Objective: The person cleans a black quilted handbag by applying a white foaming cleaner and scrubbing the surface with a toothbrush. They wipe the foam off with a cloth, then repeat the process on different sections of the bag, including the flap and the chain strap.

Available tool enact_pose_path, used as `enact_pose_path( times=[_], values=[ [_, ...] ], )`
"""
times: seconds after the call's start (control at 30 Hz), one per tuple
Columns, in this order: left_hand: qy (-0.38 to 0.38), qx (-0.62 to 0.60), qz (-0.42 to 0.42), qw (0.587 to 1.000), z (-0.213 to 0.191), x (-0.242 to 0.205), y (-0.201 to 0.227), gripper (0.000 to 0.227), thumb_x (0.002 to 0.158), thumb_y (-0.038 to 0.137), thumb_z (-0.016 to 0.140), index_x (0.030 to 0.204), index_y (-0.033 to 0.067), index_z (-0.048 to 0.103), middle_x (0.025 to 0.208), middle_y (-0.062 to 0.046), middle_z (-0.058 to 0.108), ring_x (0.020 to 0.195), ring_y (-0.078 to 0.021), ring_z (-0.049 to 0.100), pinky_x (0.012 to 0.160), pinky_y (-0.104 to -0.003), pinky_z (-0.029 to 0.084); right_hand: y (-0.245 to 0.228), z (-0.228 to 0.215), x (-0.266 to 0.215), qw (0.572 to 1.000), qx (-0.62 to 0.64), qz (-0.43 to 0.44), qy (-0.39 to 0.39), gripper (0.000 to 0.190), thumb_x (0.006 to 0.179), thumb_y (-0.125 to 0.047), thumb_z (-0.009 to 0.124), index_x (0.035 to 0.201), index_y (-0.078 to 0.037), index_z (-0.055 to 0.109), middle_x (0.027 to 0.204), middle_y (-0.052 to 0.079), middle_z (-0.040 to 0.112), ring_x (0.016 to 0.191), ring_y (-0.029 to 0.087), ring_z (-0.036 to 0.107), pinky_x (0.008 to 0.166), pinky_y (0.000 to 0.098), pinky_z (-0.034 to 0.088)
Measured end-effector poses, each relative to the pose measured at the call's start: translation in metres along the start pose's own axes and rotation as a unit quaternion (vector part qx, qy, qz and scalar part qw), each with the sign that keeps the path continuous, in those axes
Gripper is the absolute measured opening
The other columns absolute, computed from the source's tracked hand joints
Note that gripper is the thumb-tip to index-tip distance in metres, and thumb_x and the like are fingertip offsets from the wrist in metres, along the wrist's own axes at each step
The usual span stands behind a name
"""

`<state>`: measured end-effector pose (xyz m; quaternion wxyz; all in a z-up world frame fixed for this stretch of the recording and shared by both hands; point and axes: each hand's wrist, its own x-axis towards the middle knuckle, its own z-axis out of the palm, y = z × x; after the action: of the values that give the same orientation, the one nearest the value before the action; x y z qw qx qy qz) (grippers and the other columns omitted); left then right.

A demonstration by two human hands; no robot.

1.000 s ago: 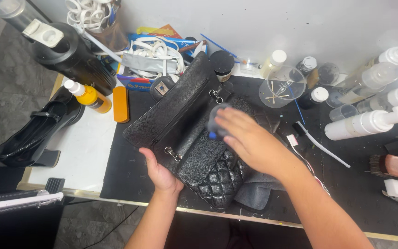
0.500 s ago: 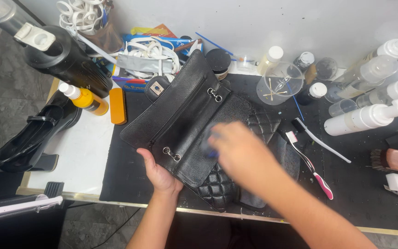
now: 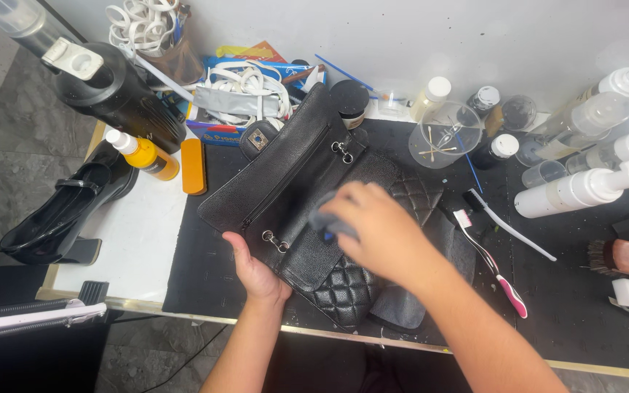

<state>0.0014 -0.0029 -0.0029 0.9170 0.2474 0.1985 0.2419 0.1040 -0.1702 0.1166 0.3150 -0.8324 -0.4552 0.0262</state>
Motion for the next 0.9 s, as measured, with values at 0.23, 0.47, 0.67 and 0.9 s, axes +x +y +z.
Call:
enact_pose_path(
  times=[0.23, 0.47, 0.67, 0.9],
  values=[
    [0.037, 0.025, -0.004, 0.999, 0.000, 0.001, 0.001, 0.079, 0.098, 0.065, 0.036, 0.147, 0.0044, 0.047, 0.144, -0.013, 0.056, 0.133, -0.0320, 0.055, 0.112, -0.048, 0.044, -0.012, -0.017, -0.064, 0.988, 0.145, 0.032, 0.033, 0.049, 0.072, -0.007, 0.074, 0.119, -0.008, 0.060, 0.122, 0.011, 0.068, 0.113, 0.027, 0.067, 0.097, 0.0379, 0.054],
    [0.006, 0.015, -0.006, 1.000, 0.003, -0.002, 0.006, 0.079, 0.100, 0.065, 0.034, 0.148, 0.0033, 0.045, 0.146, -0.015, 0.054, 0.133, -0.0331, 0.054, 0.113, -0.048, 0.043, 0.055, -0.043, -0.227, 0.905, 0.064, 0.152, 0.393, 0.043, 0.100, -0.006, 0.070, 0.125, -0.006, 0.035, 0.138, 0.020, 0.051, 0.124, 0.021, 0.053, 0.112, 0.0345, 0.042],
    [-0.025, -0.013, 0.033, 0.999, 0.026, -0.021, 0.020, 0.082, 0.100, 0.066, 0.035, 0.152, 0.0025, 0.041, 0.152, -0.014, 0.050, 0.137, -0.0337, 0.051, 0.115, -0.050, 0.041, 0.093, -0.044, -0.294, 0.874, -0.172, 0.276, 0.361, 0.032, 0.105, -0.009, 0.072, 0.119, 0.003, 0.045, 0.133, 0.021, 0.052, 0.123, 0.034, 0.054, 0.109, 0.0426, 0.043],
    [-0.112, 0.065, 0.151, 0.980, 0.039, -0.054, 0.035, 0.085, 0.103, 0.064, 0.036, 0.159, 0.0000, 0.030, 0.161, -0.014, 0.040, 0.147, -0.0325, 0.042, 0.124, -0.050, 0.034, 0.046, -0.036, -0.254, 0.832, -0.271, 0.251, 0.414, 0.025, 0.102, -0.009, 0.073, 0.115, 0.001, 0.054, 0.133, 0.019, 0.055, 0.123, 0.037, 0.050, 0.111, 0.0421, 0.038]
  ],
)
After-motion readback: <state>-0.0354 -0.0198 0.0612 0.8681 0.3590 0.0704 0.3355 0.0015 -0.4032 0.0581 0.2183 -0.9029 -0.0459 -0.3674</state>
